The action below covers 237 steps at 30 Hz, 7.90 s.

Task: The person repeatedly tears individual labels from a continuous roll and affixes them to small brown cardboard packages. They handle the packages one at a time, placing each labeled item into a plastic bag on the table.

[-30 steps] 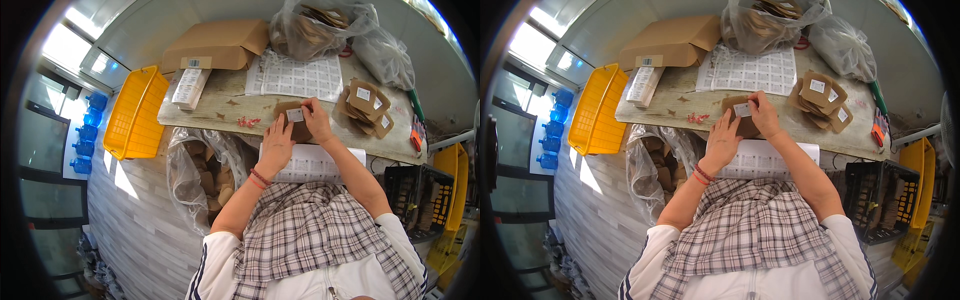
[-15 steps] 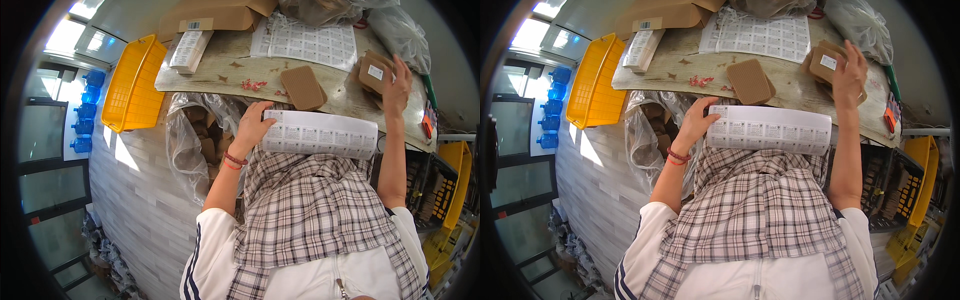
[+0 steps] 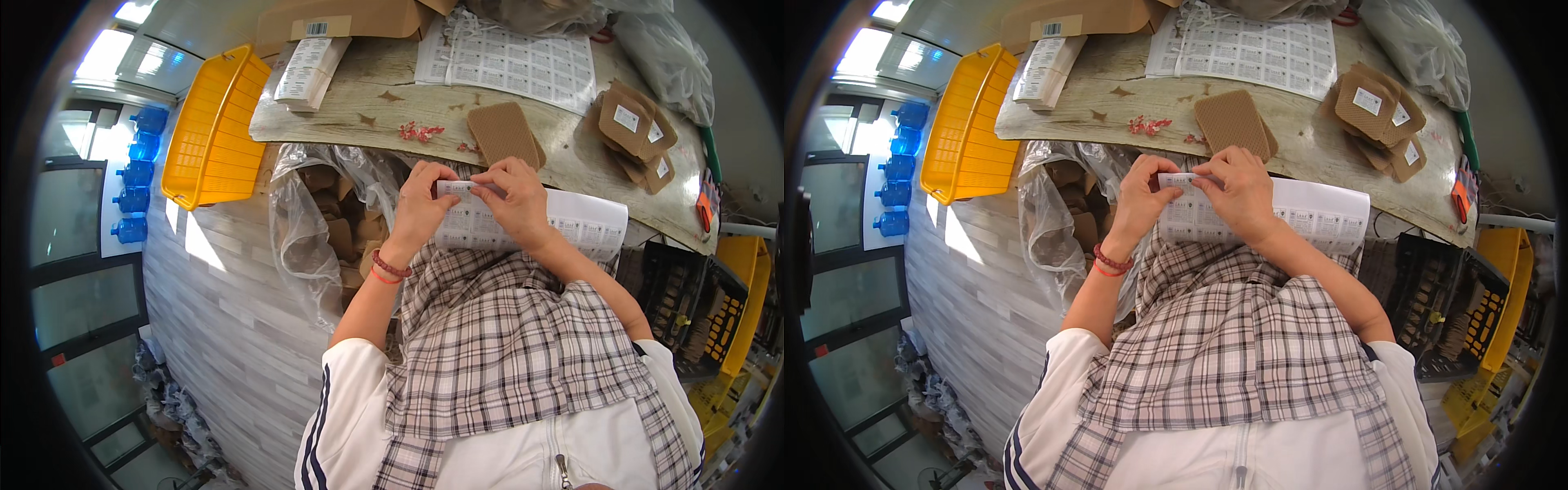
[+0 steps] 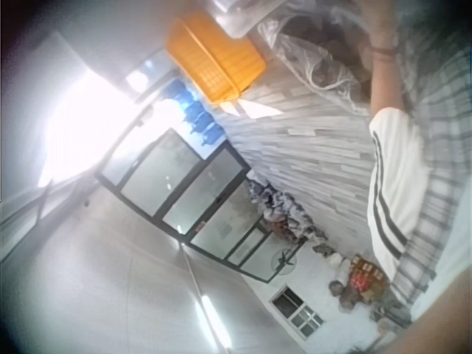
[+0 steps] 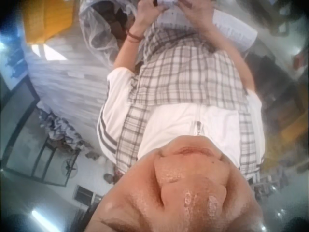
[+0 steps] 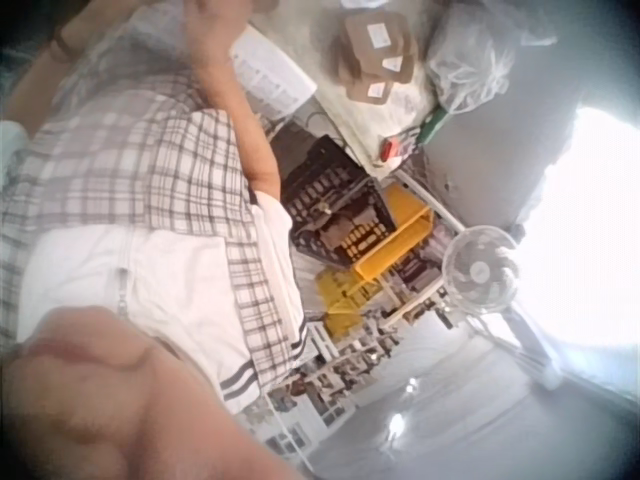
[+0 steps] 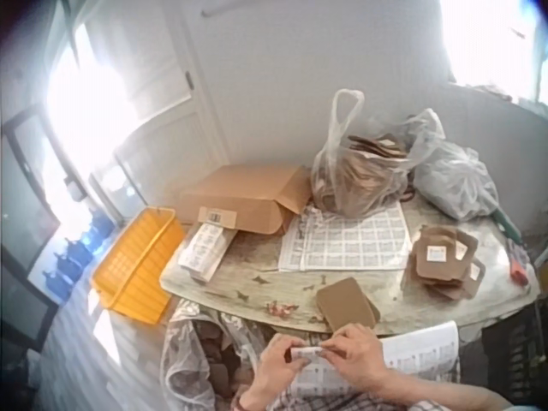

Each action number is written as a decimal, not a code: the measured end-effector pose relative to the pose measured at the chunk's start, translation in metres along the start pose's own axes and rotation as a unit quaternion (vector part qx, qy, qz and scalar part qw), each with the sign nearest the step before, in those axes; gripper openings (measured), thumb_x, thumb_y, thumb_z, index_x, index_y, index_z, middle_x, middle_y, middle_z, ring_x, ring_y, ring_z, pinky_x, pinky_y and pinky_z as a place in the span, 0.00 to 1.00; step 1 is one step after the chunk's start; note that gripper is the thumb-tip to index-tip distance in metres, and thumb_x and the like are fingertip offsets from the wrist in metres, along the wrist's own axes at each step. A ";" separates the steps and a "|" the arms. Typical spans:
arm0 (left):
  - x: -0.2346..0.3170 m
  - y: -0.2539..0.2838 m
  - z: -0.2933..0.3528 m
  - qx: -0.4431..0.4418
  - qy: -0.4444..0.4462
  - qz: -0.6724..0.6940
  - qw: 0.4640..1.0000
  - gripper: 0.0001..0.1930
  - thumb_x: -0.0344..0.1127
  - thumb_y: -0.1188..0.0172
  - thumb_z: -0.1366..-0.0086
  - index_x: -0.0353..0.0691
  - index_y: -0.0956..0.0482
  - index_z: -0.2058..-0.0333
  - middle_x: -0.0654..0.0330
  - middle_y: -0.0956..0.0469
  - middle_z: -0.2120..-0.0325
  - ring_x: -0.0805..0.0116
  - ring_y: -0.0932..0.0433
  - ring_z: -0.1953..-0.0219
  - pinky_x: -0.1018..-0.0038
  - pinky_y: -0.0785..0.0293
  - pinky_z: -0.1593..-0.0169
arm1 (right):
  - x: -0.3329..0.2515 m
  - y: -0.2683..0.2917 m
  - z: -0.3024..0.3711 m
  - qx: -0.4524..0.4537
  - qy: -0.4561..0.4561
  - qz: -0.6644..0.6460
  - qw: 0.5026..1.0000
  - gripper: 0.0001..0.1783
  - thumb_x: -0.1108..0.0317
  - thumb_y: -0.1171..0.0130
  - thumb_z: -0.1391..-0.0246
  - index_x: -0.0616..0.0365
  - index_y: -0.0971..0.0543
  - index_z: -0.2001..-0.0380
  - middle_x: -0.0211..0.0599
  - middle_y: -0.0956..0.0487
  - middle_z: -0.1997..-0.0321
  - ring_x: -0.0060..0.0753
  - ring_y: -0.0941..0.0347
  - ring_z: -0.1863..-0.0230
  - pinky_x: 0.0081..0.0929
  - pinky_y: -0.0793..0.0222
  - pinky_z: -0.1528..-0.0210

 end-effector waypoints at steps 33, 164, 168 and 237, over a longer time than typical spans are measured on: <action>0.055 -0.014 -0.031 0.006 -0.205 -0.289 0.935 0.15 0.26 0.40 0.39 0.33 0.19 0.53 0.48 0.21 0.51 0.48 0.23 0.47 0.60 0.28 0.44 | 0.111 0.028 -0.072 -0.112 -0.211 -0.293 0.926 0.02 0.74 0.42 0.35 0.60 0.22 0.62 0.24 0.22 0.66 0.16 0.30 0.63 0.19 0.32 0.57; 0.053 -0.066 0.013 -0.068 -0.161 -0.151 0.973 0.14 0.31 0.33 0.41 0.38 0.18 0.56 0.54 0.22 0.66 0.51 0.21 0.62 0.61 0.26 0.58 | 0.093 0.071 0.044 -0.131 -0.240 -0.250 0.929 0.17 0.75 0.26 0.54 0.61 0.19 0.59 0.26 0.20 0.66 0.17 0.26 0.65 0.19 0.28 0.62; 0.048 -0.075 0.012 -0.048 -0.154 -0.143 0.977 0.10 0.32 0.34 0.39 0.38 0.16 0.59 0.55 0.22 0.69 0.52 0.22 0.65 0.62 0.26 0.61 | 0.090 0.067 0.045 -0.141 -0.255 -0.261 0.920 0.18 0.75 0.26 0.52 0.60 0.19 0.57 0.27 0.19 0.66 0.17 0.25 0.64 0.20 0.28 0.61; 0.036 -0.078 -0.019 -0.033 -0.194 -0.245 0.949 0.05 0.28 0.44 0.35 0.32 0.24 0.68 0.39 0.31 0.38 0.42 0.36 0.33 0.50 0.41 0.31 | 0.130 0.004 -0.101 -0.175 -0.204 -0.163 0.949 0.05 0.72 0.38 0.39 0.62 0.19 0.62 0.25 0.20 0.66 0.15 0.28 0.63 0.19 0.31 0.58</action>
Point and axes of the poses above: each hand's wrist, its own z-axis away from the middle knuckle, its own y-axis out of the back of the hand, x = y × z, the point moved 5 cm from there along -z, towards the middle knuckle
